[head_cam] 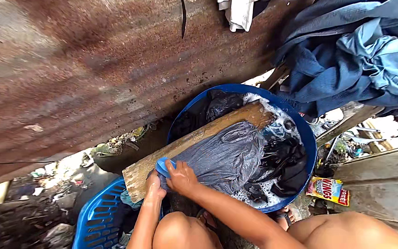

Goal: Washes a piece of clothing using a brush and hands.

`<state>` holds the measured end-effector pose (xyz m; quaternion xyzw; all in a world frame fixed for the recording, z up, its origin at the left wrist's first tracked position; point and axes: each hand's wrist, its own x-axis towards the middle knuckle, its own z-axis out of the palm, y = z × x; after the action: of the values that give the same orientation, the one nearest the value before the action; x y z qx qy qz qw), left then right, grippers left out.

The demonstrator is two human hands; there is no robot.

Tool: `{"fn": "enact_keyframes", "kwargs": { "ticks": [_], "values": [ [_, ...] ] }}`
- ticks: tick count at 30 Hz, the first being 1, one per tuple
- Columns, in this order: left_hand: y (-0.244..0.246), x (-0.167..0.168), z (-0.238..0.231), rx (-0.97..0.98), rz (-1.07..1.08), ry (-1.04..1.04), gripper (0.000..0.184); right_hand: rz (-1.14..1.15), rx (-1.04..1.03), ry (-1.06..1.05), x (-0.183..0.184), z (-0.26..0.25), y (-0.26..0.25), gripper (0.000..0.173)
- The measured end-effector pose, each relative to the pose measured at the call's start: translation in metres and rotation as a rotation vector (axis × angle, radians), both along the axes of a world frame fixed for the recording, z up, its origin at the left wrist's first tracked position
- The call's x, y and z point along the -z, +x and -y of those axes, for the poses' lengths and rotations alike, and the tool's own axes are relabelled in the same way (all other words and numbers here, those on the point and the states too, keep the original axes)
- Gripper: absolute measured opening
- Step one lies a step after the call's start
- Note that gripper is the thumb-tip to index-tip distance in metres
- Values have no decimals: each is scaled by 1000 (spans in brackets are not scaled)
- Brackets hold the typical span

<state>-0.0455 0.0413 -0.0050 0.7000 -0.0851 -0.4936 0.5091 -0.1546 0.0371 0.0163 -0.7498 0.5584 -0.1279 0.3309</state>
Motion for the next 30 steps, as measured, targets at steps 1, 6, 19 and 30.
{"fn": "enact_keyframes", "kwargs": {
  "ticks": [1,6,19,30],
  "values": [
    [3,1,-3,8,-24,-10,37,-15,-21,-15,-1,6,-12,63],
    [4,0,-4,8,-97,-44,39,-227,579,13,5,99,-211,72],
    [5,5,-1,-23,-15,-60,39,-131,369,-23,6,76,-149,65],
    [-1,5,2,-28,59,-35,36,29,-48,23,-3,0,-6,66]
  ]
}}
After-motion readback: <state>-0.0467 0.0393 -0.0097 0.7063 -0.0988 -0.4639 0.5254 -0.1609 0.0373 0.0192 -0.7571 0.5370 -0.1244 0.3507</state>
